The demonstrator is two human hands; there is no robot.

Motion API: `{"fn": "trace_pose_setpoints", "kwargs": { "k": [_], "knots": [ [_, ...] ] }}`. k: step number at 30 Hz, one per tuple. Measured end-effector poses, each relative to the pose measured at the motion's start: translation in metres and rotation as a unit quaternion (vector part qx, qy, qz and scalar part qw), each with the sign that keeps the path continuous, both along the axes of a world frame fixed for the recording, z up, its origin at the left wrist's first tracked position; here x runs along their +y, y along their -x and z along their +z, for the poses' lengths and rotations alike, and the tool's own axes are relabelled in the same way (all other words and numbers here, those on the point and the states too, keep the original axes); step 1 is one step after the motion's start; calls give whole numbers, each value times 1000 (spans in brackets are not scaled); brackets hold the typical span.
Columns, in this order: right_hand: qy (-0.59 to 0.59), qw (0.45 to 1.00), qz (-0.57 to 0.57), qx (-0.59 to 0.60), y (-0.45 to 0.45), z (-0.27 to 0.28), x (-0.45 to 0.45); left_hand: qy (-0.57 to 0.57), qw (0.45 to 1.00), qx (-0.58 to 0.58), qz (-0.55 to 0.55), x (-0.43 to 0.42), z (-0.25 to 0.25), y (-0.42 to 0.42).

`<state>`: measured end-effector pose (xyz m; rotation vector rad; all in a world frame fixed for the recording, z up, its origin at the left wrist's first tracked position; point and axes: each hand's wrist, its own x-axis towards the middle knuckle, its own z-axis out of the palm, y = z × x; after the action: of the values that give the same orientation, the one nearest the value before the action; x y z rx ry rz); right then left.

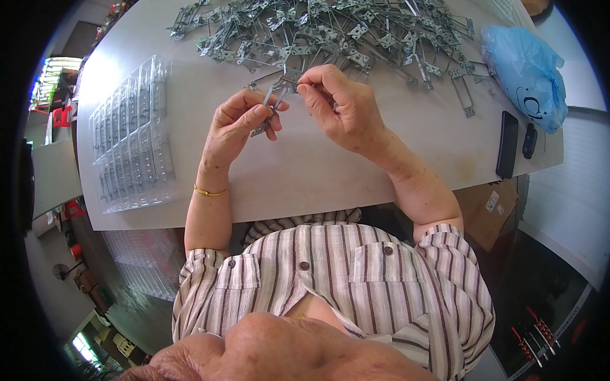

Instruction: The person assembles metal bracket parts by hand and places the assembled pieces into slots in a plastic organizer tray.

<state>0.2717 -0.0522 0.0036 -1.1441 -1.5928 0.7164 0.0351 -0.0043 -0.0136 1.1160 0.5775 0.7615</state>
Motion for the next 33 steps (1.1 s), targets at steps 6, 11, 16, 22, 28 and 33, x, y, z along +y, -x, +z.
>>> {"fn": "trace_pose_setpoints", "kwargs": {
  "k": [6, 11, 16, 22, 28, 33],
  "knots": [
    [79, 996, 44, 22, 4, 9, -3, -60, 996, 63, 5, -2, 2, -2],
    [132, 987, 76, 41, 3, 8, -1, -96, 990, 102, -9, -1, -4, 2],
    [192, 973, 95, 91, -2, 8, 0, -131, 983, 127, -11, -1, -5, 2],
    [230, 959, 100, 130, -7, 8, 3, -145, 980, 136, -8, -5, 1, -2],
    [216, 955, 77, 187, -8, 9, 4, -264, 946, 170, -85, -5, 4, -5],
    [156, 969, 28, 190, -7, 8, 6, -25, 994, 98, -37, -6, 8, 2]
  ]
}}
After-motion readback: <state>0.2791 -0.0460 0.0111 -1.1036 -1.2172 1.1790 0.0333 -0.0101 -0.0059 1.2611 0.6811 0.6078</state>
